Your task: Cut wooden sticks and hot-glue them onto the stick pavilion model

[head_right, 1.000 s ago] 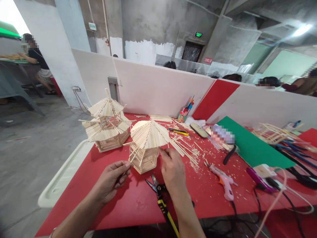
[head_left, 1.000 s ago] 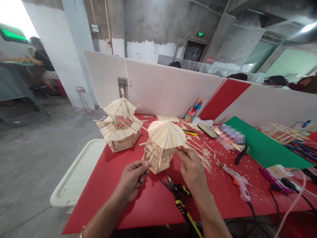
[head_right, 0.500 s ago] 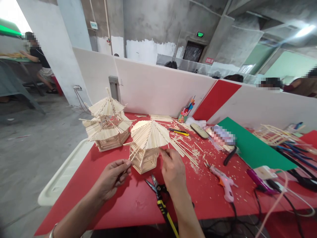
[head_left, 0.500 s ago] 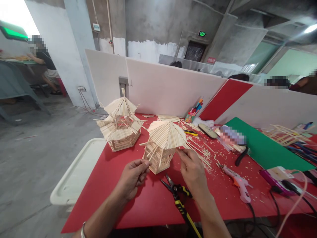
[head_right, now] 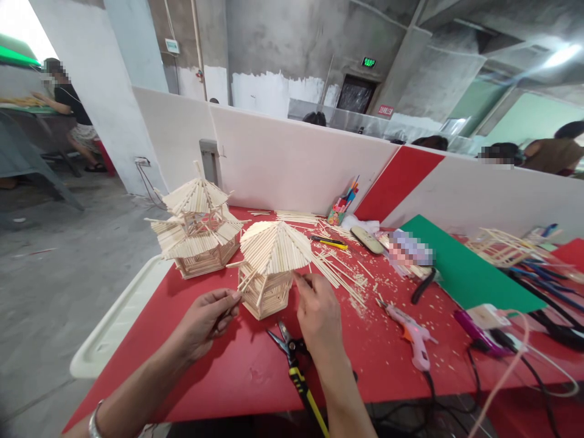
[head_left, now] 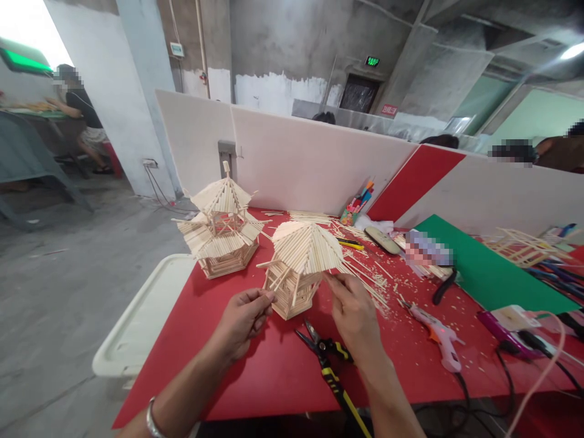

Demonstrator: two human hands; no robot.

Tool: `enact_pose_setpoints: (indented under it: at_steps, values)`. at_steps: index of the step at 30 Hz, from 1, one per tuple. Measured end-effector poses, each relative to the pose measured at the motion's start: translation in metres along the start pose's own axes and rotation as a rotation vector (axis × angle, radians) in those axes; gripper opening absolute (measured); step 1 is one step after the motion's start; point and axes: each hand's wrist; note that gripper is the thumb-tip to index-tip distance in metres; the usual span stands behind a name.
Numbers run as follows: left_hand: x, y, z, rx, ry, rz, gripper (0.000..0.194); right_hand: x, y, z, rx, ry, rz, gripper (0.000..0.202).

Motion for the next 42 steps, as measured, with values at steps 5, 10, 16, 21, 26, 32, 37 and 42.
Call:
enact_pose_setpoints:
  at_steps: [5, 10, 16, 21, 26, 32, 37, 42]
  values:
    - [-0.0010, 0.0020, 0.0006, -0.010, -0.001, 0.003, 0.034, 0.0003, -0.0004, -0.0001, -0.008, -0.005, 0.003, 0.052]
    - [-0.0003, 0.0036, 0.0000, -0.013, -0.008, 0.016, 0.032, 0.0007, -0.0001, -0.0010, -0.013, -0.019, 0.006, 0.053]
    - [0.0025, 0.0028, 0.0008, -0.012, -0.015, 0.028, 0.033, 0.0007, -0.0011, -0.0011, -0.015, -0.018, -0.006, 0.051]
    - [0.0028, 0.0036, 0.0008, -0.008, -0.003, 0.048, 0.033, 0.0004, -0.0007, -0.0015, -0.015, -0.027, 0.000, 0.049]
    - [0.0041, 0.0026, 0.0009, -0.010, 0.002, 0.052, 0.034, -0.0004, 0.0005, -0.0019, -0.014, -0.022, 0.005, 0.050]
    - [0.0056, 0.0019, 0.0008, -0.029, -0.012, 0.060, 0.035, -0.0009, 0.0007, -0.0020, -0.014, -0.021, 0.009, 0.049]
    - [0.0048, 0.0025, 0.0006, -0.024, 0.003, 0.069, 0.036, -0.0010, 0.0008, -0.0022, -0.013, -0.011, 0.009, 0.051]
    - [0.0048, 0.0029, 0.0004, -0.045, -0.006, 0.074, 0.034, -0.0004, 0.0000, -0.0024, -0.014, -0.012, 0.011, 0.051]
Point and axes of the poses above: each hand's wrist, its own z-axis towards the middle knuckle, its own x-axis out of the back of the hand, y = z × x, and after that the axes turned 12 degrees about -x, right-handed
